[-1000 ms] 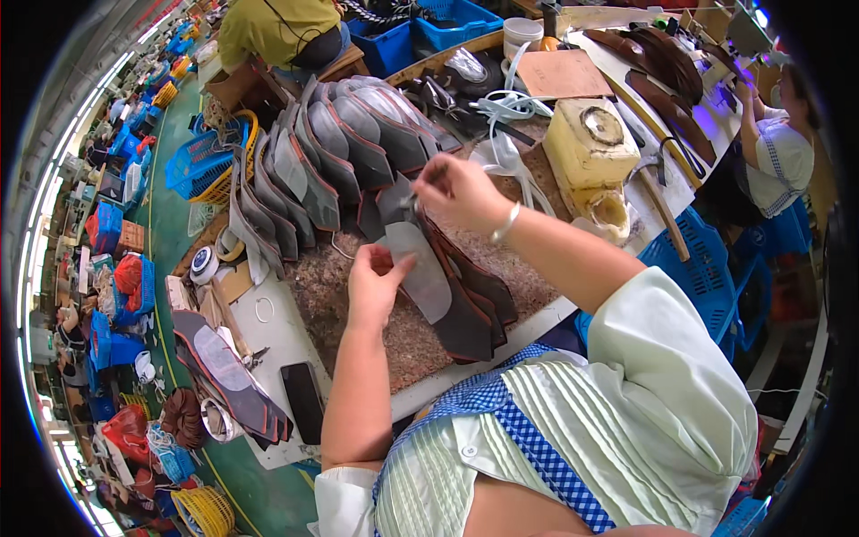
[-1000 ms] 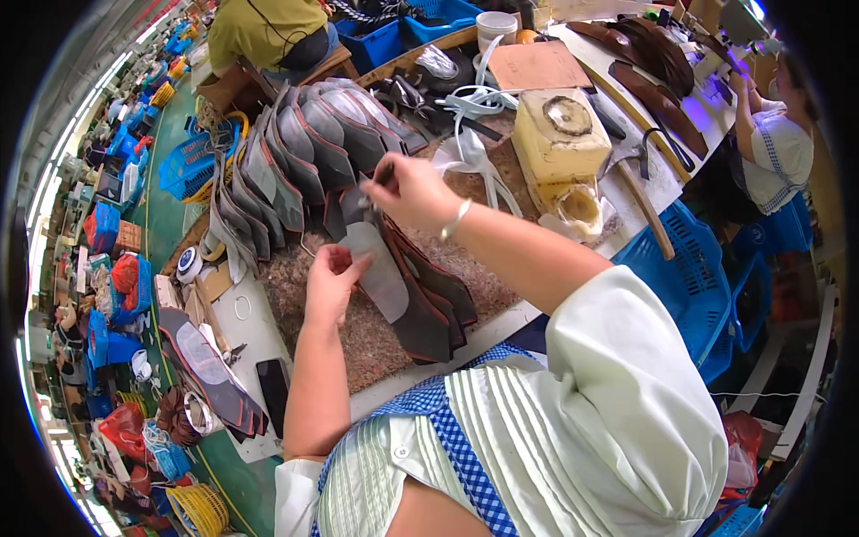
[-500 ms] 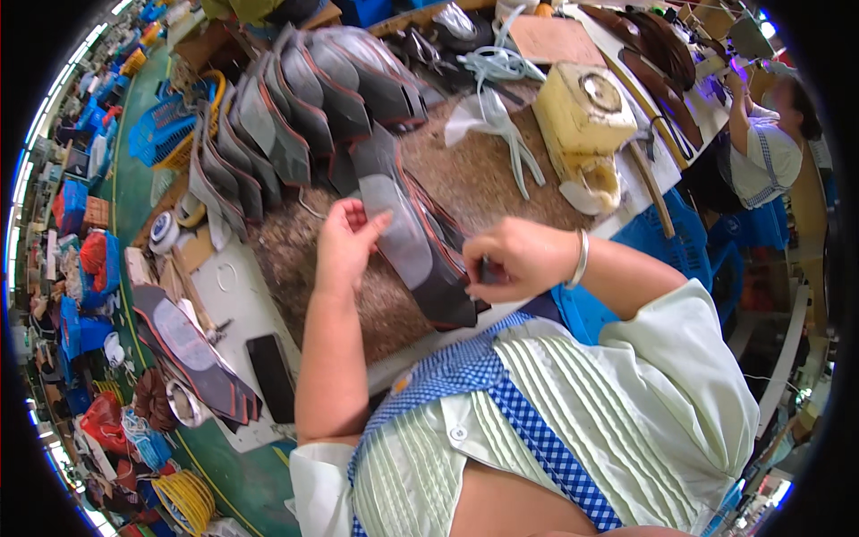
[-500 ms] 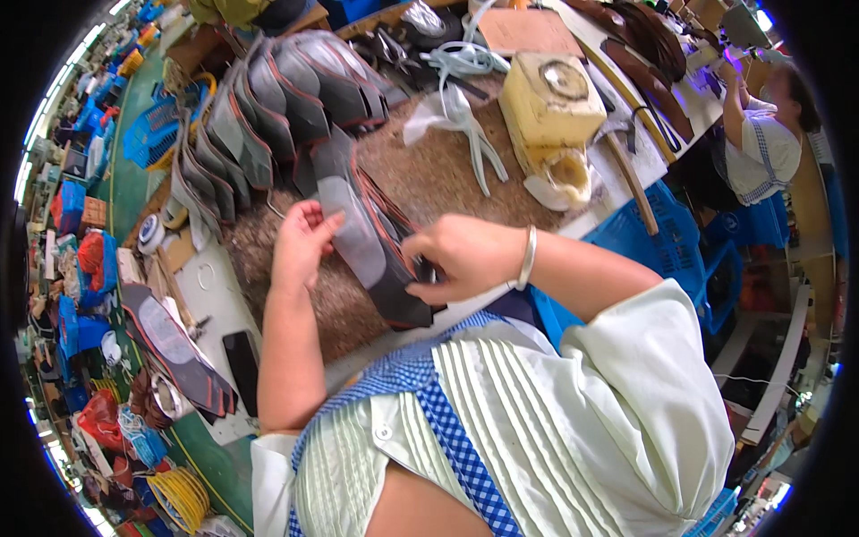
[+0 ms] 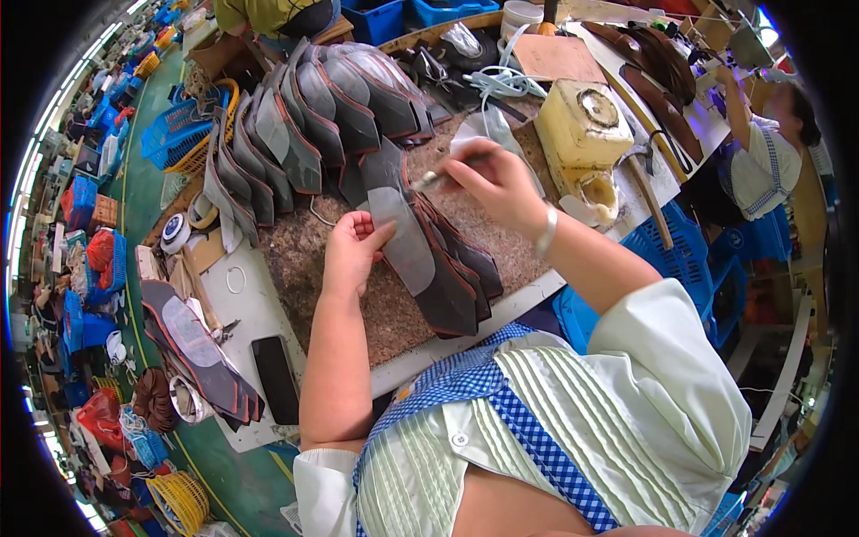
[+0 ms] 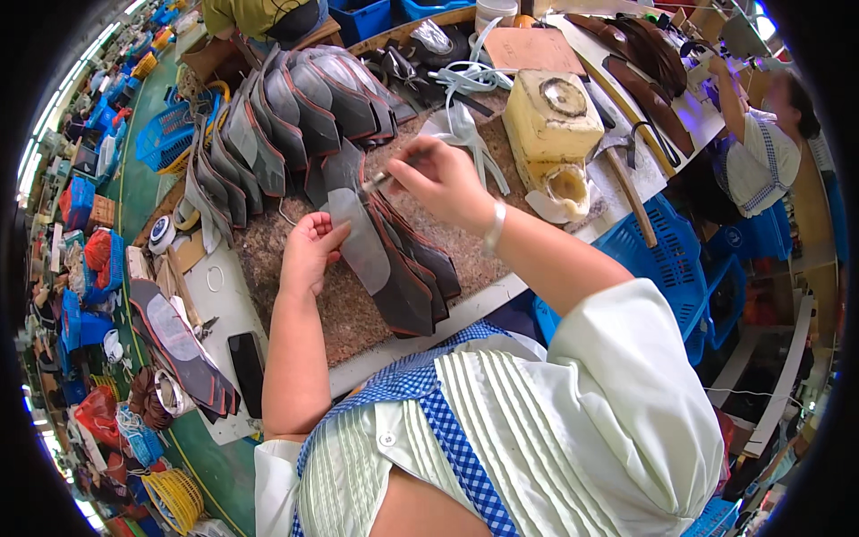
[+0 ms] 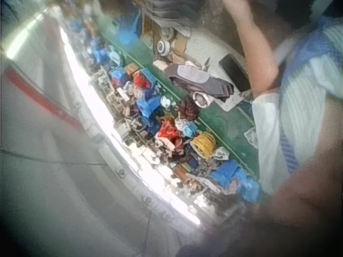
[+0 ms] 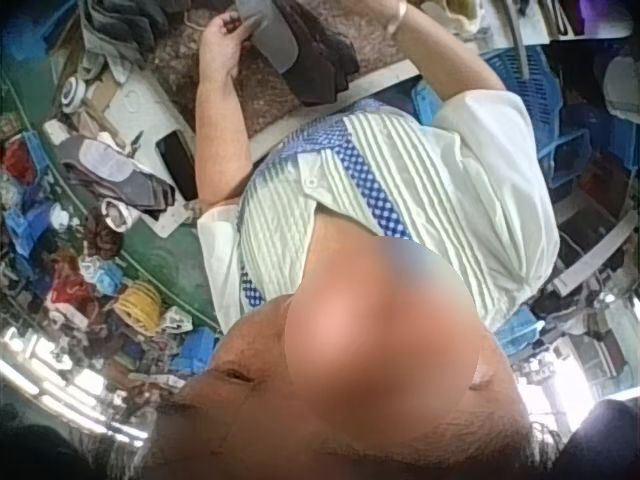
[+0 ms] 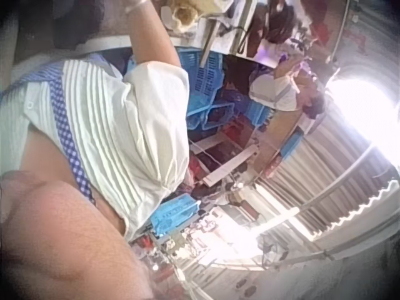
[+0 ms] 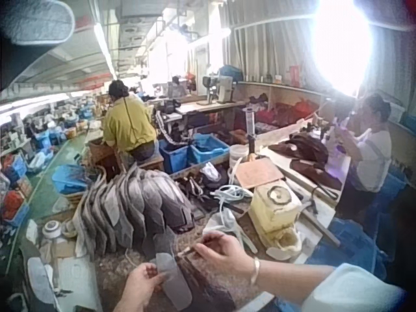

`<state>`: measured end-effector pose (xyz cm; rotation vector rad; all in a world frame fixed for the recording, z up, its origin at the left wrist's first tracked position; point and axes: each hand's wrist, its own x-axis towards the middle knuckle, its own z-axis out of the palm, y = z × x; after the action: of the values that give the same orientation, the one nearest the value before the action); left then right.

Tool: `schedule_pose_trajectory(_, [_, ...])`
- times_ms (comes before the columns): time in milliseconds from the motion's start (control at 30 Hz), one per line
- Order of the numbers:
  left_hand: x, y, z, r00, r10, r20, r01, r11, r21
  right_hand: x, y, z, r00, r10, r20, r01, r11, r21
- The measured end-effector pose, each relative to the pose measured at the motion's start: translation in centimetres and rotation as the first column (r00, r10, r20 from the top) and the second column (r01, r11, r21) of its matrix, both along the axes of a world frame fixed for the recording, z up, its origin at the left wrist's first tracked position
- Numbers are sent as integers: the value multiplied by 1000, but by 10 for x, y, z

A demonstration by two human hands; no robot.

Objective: Apply glue to the edges and designated areas of shoe upper components using a brush.

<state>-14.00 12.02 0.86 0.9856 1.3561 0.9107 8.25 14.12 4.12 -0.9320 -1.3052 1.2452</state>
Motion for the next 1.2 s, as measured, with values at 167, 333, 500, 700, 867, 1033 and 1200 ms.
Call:
schedule_pose_trajectory(167, [-2, 1, -5, 1000, -20, 19, 19, 1000, 12, -18, 68, -20, 833, -262, 488, 263, 962, 68])
schedule_pose_trajectory(333, [-6, 4, 1, 998, -47, 47, 51, 996, -67, -23, 10, 9, 978, 39, 206, -104, 945, 311])
schedule_pose_trajectory(500, [-6, 15, 7, 995, 21, 95, -4, 985, -171, -18, -65, -4, 749, 92, 656, -533, 671, 515])
schedule_pose_trajectory(700, [-22, -1, 16, 972, -153, 177, 176, 976, -125, 5, -34, 44, 693, -118, 711, -379, 780, 499])
schedule_pose_trajectory(867, [-24, -51, 24, 866, -401, 299, 297, 893, 337, -3, -21, 14, 262, -75, 962, -701, 670, 243])
schedule_pose_trajectory(1033, [-52, -115, 23, 933, -318, 168, 198, 844, 499, -6, -20, 13, 176, -110, 978, -710, 674, 203])
schedule_pose_trajectory(1200, [-113, -76, 61, 906, 161, 392, -349, 809, 474, 1, -20, 19, 172, -123, 977, -710, 673, 209])
